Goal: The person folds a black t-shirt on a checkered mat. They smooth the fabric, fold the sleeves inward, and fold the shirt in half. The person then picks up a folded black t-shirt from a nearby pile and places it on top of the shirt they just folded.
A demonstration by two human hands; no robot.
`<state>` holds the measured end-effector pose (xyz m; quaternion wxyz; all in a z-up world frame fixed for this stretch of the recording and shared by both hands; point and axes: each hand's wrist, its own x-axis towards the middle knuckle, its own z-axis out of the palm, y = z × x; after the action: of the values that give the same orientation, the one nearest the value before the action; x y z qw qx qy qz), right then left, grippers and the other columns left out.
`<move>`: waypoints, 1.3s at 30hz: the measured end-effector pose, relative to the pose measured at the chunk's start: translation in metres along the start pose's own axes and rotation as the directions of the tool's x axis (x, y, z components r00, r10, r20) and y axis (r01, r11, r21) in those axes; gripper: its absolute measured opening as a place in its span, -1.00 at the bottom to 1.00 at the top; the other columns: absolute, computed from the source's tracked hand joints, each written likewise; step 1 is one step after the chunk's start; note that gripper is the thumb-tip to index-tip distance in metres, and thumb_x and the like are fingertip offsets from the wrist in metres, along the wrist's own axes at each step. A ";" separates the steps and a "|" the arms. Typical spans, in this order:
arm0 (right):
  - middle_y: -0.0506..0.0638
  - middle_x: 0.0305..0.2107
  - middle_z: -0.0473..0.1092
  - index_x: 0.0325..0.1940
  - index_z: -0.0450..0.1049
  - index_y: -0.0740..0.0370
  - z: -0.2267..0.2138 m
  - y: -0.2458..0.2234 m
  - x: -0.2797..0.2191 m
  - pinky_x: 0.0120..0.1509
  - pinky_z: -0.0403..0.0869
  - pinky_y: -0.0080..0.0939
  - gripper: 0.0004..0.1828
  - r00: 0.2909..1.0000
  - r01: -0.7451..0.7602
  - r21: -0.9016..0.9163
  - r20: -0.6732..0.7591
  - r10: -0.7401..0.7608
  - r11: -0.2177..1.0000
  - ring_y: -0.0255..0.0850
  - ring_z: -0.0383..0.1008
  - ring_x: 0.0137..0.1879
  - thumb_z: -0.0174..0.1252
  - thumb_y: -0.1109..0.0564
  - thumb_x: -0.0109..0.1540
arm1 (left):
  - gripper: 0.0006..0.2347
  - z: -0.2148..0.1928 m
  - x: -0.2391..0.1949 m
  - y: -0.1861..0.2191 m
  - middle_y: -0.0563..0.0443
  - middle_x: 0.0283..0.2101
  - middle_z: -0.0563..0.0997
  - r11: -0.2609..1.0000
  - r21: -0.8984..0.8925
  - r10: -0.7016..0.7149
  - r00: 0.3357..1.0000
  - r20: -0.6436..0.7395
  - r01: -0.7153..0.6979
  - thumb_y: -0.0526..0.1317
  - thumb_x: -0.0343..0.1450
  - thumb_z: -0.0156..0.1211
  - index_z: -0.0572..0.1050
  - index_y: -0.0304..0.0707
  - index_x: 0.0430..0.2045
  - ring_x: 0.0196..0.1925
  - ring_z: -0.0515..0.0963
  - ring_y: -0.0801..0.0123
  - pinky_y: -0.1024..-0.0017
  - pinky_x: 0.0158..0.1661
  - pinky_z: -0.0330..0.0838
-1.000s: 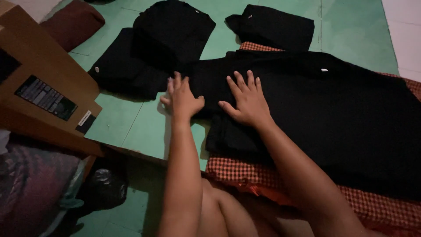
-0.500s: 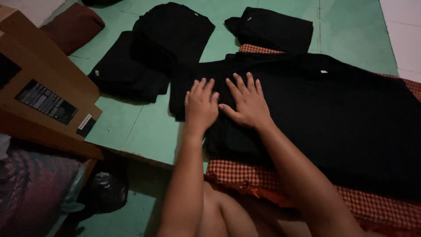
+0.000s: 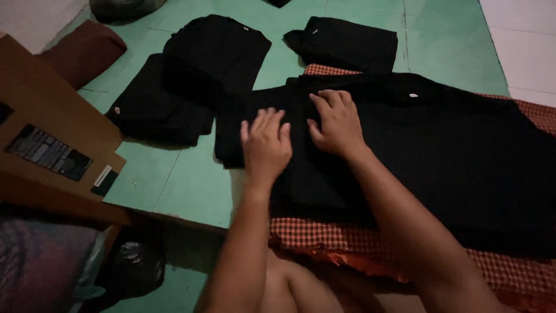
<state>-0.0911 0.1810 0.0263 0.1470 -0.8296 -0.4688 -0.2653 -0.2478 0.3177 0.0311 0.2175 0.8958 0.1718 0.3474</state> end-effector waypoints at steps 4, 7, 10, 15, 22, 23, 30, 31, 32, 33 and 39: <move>0.07 0.26 0.29 0.46 0.34 0.07 0.006 0.007 -0.004 0.12 0.39 0.06 -0.22 0.997 0.023 -0.052 0.070 -0.020 0.998 0.13 0.26 0.26 0.18 -0.19 0.18 | -0.64 0.010 -0.001 0.018 -0.10 0.15 0.61 0.995 -0.080 0.063 0.998 0.030 -0.060 -0.03 0.47 0.10 0.52 -0.07 0.13 0.33 0.48 0.02 -0.25 0.29 0.17; 0.09 0.27 0.33 0.44 0.37 0.15 0.011 0.009 -0.009 0.05 0.43 0.05 -0.24 0.998 0.032 -0.077 0.051 -0.028 0.996 0.12 0.35 0.22 0.10 -0.24 0.23 | -0.38 0.006 0.003 0.015 -0.34 0.46 0.21 0.996 -0.086 0.012 0.938 0.347 0.019 0.00 0.41 0.20 0.23 -0.14 0.40 0.53 0.10 -0.24 -0.33 0.36 0.00; 0.11 0.29 0.35 0.44 0.36 0.19 0.006 -0.001 -0.019 0.09 0.45 0.04 -0.29 0.998 0.033 -0.115 0.057 -0.027 0.993 0.11 0.36 0.25 0.01 -0.23 0.31 | -0.37 0.021 0.005 -0.004 -0.23 0.50 0.15 0.989 -0.111 -0.032 0.872 0.488 0.099 0.06 0.43 0.17 0.15 0.09 0.45 0.54 0.10 -0.17 -0.29 0.40 -0.07; 0.13 0.42 0.20 0.55 0.20 0.18 -0.004 -0.012 -0.020 0.45 0.16 0.16 -0.27 0.982 -0.082 -0.005 0.168 0.082 0.997 0.18 0.16 0.46 -0.12 -0.28 0.41 | -0.50 0.004 0.026 -0.003 -0.19 0.52 0.13 0.964 -0.153 -0.117 0.861 0.495 0.218 0.09 0.52 -0.12 0.25 0.16 0.41 0.56 0.08 -0.16 -0.25 0.36 -0.09; 0.16 0.46 0.13 0.60 0.11 0.17 -0.005 -0.011 -0.023 0.52 0.07 0.27 -0.16 0.978 -0.070 0.011 0.197 0.067 0.997 0.22 0.07 0.54 -0.18 -0.40 0.40 | -0.61 0.049 0.040 -0.020 -0.06 0.44 0.33 0.954 -0.294 0.045 0.939 0.342 0.061 0.01 0.59 -0.22 0.38 0.18 0.33 0.53 0.18 -0.04 -0.14 0.38 -0.04; 0.14 0.46 0.12 0.60 0.12 0.13 -0.005 -0.012 -0.023 0.52 0.05 0.29 -0.16 0.974 -0.080 0.022 0.213 0.073 0.997 0.22 0.05 0.54 -0.17 -0.42 0.39 | -0.60 0.051 0.039 -0.022 -0.05 0.49 0.24 0.969 -0.234 0.017 0.920 0.390 0.081 0.05 0.60 -0.24 0.29 0.26 0.38 0.56 0.09 -0.04 -0.15 0.40 -0.09; 0.15 0.40 0.17 0.50 0.30 0.04 -0.015 -0.012 -0.023 0.48 0.04 0.26 -0.16 0.986 -0.087 0.055 0.148 0.078 0.995 0.22 0.08 0.48 -0.04 -0.49 0.31 | -0.50 0.033 0.039 -0.007 -0.32 0.54 0.03 0.962 -0.141 -0.161 0.900 0.404 0.235 0.09 0.56 -0.08 0.24 0.00 0.43 0.58 -0.02 -0.18 -0.18 0.43 -0.10; 0.15 0.40 0.17 0.50 0.30 0.04 -0.014 -0.010 -0.025 0.48 0.04 0.26 -0.16 0.985 -0.089 0.052 0.150 0.081 0.995 0.22 0.08 0.48 -0.04 -0.49 0.31 | -0.50 0.035 0.038 -0.008 -0.32 0.54 0.03 0.961 -0.144 -0.159 0.899 0.408 0.235 0.09 0.56 -0.08 0.24 0.00 0.43 0.58 -0.02 -0.18 -0.18 0.43 -0.10; 0.14 0.38 0.16 0.52 0.27 0.01 -0.012 -0.008 -0.024 0.46 0.08 0.25 -0.13 0.986 -0.092 0.063 0.146 0.082 0.994 0.21 0.09 0.45 -0.03 -0.51 0.29 | -0.49 0.035 0.038 -0.010 -0.34 0.52 0.09 0.956 -0.219 -0.105 0.922 0.373 0.198 0.03 0.55 -0.04 0.23 -0.08 0.43 0.57 0.00 -0.21 -0.20 0.43 -0.11; 0.14 0.37 0.16 0.53 0.25 -0.02 -0.011 -0.007 -0.023 0.43 0.11 0.24 -0.10 0.986 -0.095 0.075 0.141 0.084 0.993 0.19 0.09 0.43 -0.03 -0.54 0.26 | -0.49 0.035 0.039 -0.013 -0.35 0.50 0.14 0.944 -0.292 -0.053 0.941 0.335 0.157 -0.04 0.54 0.01 0.23 -0.16 0.43 0.56 0.02 -0.24 -0.23 0.43 -0.12; 0.03 0.50 -0.06 0.67 -0.06 -0.24 0.000 0.008 -0.014 0.44 0.06 0.25 0.04 0.919 -0.174 0.041 0.366 0.147 0.984 0.10 0.00 0.45 -0.08 -0.64 0.20 | -0.46 0.010 0.033 0.003 -0.08 0.53 0.13 0.985 -0.019 -0.124 0.769 0.627 0.173 0.11 0.53 -0.12 0.20 -0.02 0.43 0.59 -0.01 0.00 -0.29 0.43 -0.33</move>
<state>-0.0895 0.1673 0.0180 0.1096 -0.8940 -0.4274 -0.0782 -0.2176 0.3273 0.0438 0.3224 0.9349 0.1472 0.0196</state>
